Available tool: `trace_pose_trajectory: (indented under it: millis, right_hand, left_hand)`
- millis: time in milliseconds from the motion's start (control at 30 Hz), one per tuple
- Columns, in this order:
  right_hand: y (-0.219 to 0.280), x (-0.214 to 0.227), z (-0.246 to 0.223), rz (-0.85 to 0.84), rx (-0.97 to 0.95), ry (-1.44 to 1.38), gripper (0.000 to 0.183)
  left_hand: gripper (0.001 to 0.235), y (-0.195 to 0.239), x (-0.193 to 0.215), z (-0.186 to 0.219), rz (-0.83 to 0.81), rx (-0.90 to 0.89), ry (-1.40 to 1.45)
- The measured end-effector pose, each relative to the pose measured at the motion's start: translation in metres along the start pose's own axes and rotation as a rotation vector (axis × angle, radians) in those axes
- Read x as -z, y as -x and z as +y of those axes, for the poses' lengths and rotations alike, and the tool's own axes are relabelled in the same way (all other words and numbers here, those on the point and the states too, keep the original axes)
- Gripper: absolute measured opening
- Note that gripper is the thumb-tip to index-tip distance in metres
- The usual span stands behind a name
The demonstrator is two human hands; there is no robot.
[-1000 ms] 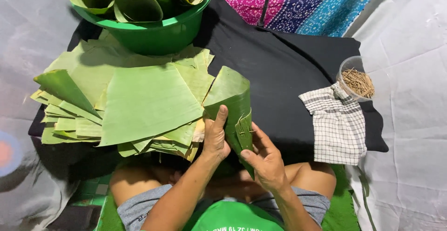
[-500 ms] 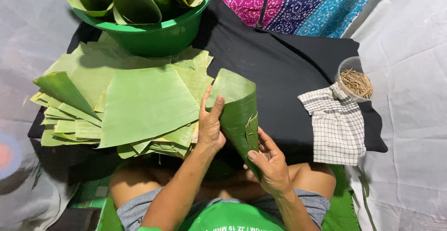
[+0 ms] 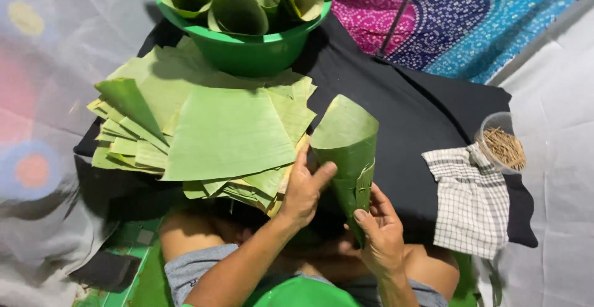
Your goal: Folding banana leaves into cones and securing them with wooden pins
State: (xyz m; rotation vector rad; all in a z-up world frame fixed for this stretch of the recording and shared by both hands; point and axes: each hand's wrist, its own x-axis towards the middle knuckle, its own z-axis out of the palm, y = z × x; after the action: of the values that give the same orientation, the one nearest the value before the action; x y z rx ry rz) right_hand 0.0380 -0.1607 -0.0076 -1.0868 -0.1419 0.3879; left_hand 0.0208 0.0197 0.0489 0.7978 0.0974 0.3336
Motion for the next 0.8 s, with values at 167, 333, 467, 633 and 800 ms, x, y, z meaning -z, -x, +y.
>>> trace_pose_trajectory:
  millis: [167,333,467,633,800]
  right_hand:
    - [-0.005,-0.013,-0.003,-0.008,-0.091,0.002,0.068]
    - [-0.013,-0.010,-0.005,-0.037,-0.117,0.063,0.061]
    - [-0.019,-0.010,-0.014,0.007,-0.166,0.030,0.061]
    - [-0.029,-0.002,-0.027,-0.097,-0.174,0.083,0.071]
    - [-0.028,-0.008,-0.029,-0.047,-0.222,0.103,0.068]
  left_hand:
    - [0.054,0.015,-0.005,0.018,0.048,0.025,-0.206]
    - [0.064,0.015,0.009,0.015,0.090,0.119,-0.239]
    - [0.063,0.020,0.011,0.020,0.004,0.182,-0.263]
    - [0.069,0.017,0.016,0.028,-0.101,0.135,-0.387]
    - [0.103,0.011,0.027,0.018,-0.092,0.087,-0.333]
